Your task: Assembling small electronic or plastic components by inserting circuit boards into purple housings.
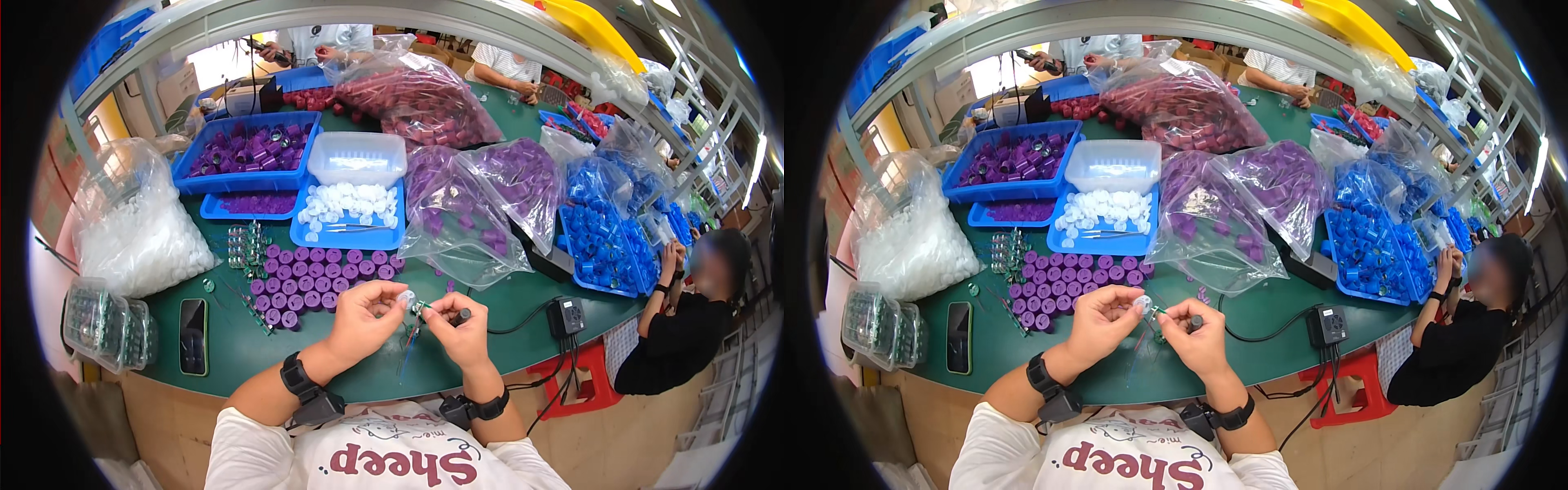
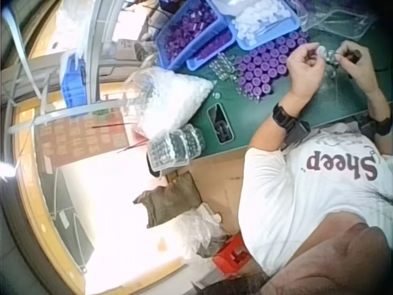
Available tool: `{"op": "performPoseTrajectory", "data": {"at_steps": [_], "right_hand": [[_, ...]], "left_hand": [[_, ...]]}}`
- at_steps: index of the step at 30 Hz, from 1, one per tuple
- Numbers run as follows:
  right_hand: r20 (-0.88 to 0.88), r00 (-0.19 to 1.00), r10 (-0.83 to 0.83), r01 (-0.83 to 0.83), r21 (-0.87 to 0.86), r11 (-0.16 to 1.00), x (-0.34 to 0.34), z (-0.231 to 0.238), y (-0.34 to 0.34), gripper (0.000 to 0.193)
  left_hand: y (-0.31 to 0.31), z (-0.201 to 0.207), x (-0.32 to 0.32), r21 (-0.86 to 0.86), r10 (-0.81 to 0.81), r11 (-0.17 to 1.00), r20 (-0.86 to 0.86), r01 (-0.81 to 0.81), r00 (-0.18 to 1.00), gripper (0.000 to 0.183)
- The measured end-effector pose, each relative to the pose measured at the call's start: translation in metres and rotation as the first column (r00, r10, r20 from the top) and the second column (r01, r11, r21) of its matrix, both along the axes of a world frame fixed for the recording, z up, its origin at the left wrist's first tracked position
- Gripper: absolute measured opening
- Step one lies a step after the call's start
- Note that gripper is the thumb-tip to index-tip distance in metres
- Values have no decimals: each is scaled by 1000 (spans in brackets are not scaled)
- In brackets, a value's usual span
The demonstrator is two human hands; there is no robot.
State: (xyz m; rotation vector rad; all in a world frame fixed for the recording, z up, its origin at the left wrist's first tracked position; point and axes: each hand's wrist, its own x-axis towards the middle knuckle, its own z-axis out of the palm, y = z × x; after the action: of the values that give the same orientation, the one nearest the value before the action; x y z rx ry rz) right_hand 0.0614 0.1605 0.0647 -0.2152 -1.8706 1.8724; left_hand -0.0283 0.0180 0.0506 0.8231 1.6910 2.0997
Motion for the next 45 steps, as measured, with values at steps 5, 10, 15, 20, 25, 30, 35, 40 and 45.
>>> {"op": "performPoseTrajectory", "data": {"at_steps": [5, 10, 15, 20, 25, 30, 35, 40, 45], "right_hand": [[35, 999, -24, 23, 44, 999, -1, -2, -1, 8], [68, 997, -39, 36, 38, 999, -1, 0, -2, 8], [96, 993, -68, 66, 23, 998, 0, 0, -3, 8], [17, 991, -130, 128, 59, 990, 1, -8, -2, 10], [-194, 965, -178, 249, 452, 857, 0, -6, 0, 9], [-349, 925, -151, 337, 566, 753, 1, -2, -2, 9], [-43, 999, 24, -30, -149, 988, 7, 0, -2, 22], [-179, 835, 521, -461, -745, 483, 12, -19, 24, 23], [-291, 729, 620, -513, -831, 213, 15, -40, 23, 16]], "left_hand": [[2, 7, 7, -72, 57, 996, -52, -61, 997, 21], [1, 12, 11, -80, 84, 991, -264, -109, 961, 23], [0, 14, 13, -101, 89, 985, -410, -142, 908, 27], [1, 1, 16, 159, -126, 980, 15, 122, 992, 32], [-6, 0, 7, 237, -345, 931, 318, 278, 883, 30], [4, 2, 20, 268, -275, 940, 222, 213, 935, 23], [6, 1, 17, 170, 59, 985, -247, -17, 967, 22], [1, 8, 15, 134, 93, 991, -673, -3, 734, 23], [-4, 2, 16, 93, 19, 992, -767, 82, 641, 28]]}}
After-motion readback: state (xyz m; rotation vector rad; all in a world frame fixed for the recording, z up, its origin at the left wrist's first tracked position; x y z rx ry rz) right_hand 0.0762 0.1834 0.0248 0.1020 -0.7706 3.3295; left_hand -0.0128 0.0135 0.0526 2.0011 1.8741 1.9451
